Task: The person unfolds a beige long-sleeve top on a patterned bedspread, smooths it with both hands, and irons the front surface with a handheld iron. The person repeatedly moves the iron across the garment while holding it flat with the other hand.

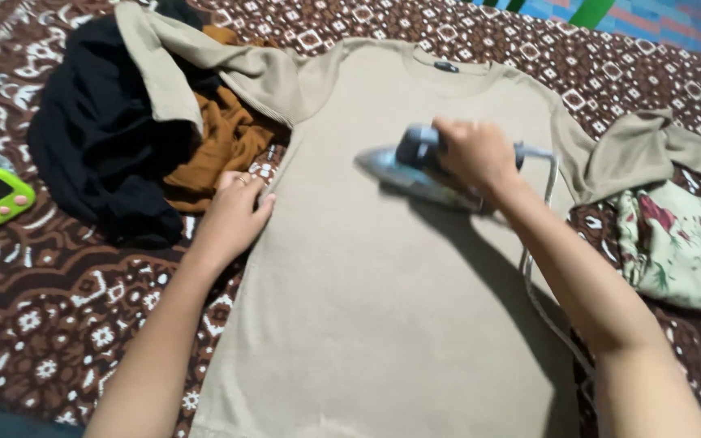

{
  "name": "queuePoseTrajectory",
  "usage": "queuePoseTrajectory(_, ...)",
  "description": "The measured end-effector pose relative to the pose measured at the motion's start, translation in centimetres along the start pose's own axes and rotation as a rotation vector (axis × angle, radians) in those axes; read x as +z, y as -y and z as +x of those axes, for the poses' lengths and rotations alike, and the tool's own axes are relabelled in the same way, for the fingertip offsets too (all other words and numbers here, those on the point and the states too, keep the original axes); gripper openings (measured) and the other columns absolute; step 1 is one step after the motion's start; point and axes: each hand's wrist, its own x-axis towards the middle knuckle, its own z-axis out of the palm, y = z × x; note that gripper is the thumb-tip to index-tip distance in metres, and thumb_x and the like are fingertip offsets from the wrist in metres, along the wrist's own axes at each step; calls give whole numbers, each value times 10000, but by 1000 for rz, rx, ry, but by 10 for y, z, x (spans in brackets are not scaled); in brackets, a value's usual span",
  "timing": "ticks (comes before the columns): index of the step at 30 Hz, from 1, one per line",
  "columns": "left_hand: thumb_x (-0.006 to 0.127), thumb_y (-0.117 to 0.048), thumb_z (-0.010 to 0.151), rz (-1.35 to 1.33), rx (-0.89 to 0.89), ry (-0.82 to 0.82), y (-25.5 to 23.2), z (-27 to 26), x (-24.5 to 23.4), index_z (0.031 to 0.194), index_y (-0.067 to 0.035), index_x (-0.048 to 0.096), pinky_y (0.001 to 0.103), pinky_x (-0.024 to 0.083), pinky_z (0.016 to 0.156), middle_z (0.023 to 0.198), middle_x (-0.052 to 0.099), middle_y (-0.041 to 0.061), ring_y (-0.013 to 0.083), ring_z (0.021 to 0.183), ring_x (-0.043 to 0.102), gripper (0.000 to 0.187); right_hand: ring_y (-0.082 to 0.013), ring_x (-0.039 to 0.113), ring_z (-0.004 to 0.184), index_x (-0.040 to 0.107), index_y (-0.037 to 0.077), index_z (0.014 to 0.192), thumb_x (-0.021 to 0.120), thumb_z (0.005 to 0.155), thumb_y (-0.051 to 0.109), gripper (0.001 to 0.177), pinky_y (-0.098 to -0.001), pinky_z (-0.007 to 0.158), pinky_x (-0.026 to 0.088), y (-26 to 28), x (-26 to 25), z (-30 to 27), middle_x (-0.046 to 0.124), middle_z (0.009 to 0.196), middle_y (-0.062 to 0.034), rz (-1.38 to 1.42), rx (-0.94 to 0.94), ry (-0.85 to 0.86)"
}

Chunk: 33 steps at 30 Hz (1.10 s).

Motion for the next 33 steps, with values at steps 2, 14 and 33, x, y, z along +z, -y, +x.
queuePoseTrajectory(2, 609, -215, 966, -3, -30, 53, -7, 0, -6, 1000, 23, 621, 485, 444, 980, 1019, 653, 230, 396, 1123, 504, 240, -442, 690, 597, 666, 191, 1037, 681, 853, 316, 222, -530, 482, 515, -35, 34, 44, 719, 739, -171, -125, 175, 4)
queuePoseTrajectory(14, 623, -292, 991, 103, -103, 139, -14, -1, -6, 1020, 23, 611, 525, 504, 929, 1005, 657, 228, 371, 1242, 482, 317, -426, 674, 800, 704, 51, 932, 597, 758, 125, 217, -508, 658, 524, -25, -16, 78, 701, 848, -225, 349, 614, 437)
queuePoseTrajectory(33, 640, -315, 978, 102, -154, 140, -8, -1, -7, 951, -96, 625, 435, 530, 950, 929, 644, 108, 285, 1272, 540, 221, -187, 641, 482, 628, 129, 1157, 586, 889, 208, 283, -349, 453, 520, 135, -57, -98, 595, 671, -2, 113, -515, -34)
